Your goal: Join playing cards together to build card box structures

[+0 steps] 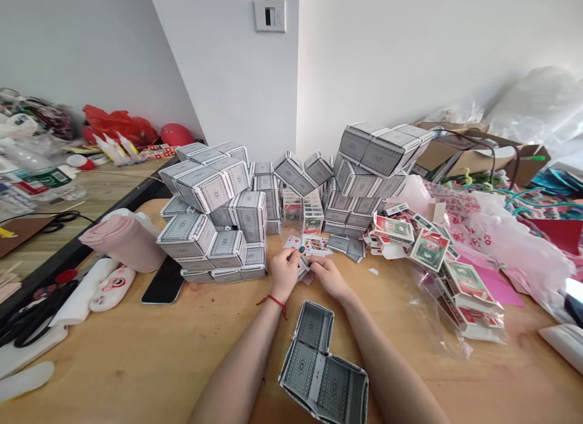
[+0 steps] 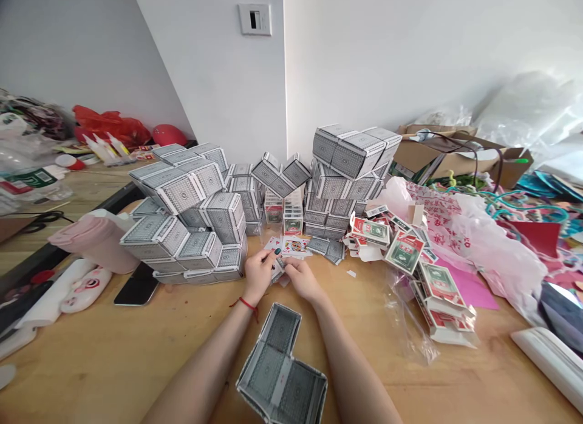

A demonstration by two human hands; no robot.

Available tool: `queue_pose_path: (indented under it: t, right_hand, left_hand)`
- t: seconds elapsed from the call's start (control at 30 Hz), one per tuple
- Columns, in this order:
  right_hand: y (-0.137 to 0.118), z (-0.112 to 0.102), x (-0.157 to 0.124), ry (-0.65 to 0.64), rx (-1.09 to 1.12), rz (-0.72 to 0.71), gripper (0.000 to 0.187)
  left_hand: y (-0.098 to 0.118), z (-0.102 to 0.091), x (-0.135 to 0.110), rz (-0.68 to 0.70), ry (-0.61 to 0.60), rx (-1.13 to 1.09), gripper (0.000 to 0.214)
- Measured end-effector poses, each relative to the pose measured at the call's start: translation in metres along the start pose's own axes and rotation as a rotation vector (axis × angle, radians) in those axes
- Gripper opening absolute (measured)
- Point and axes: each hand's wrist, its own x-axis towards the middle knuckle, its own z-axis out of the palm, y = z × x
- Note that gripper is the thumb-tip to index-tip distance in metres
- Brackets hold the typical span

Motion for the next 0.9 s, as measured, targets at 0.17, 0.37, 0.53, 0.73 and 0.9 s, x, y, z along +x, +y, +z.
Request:
queue_pose_path:
  t: [0.17,0.37,0.53,0.73,0.9]
  right_hand:
    - [0.002,0.002,0.001,0.026,0.108,-0.025,0.023]
    - [0.002,0.002,0.004,0.148,-0.016,-0.053,0.021]
    - [0.001,0.001,0.003,0.188,-0.023,-0.057,0.018]
    - [0.004,0.002,0.004,0.107,0.156,0.008,0.022]
    - [0.000,0.003,0.002,0.063,0.267,-0.002,0.020]
  left_hand:
    - [-0.002,0.001,0.003,-0.023,-0.020,-0.084,0.018]
    - [0.003,0.001,0.001,0.020,-0.043,-0.097,0.017]
    - [0.005,0.002,-0.001,0.049,-0.055,-0.028,0.016]
    - [0.006,0.001,-0.002,-0.007,-0.030,0.036,0.027]
    - [0.008,0.000,-0.001,-0.008,-0.029,0.030,0.027]
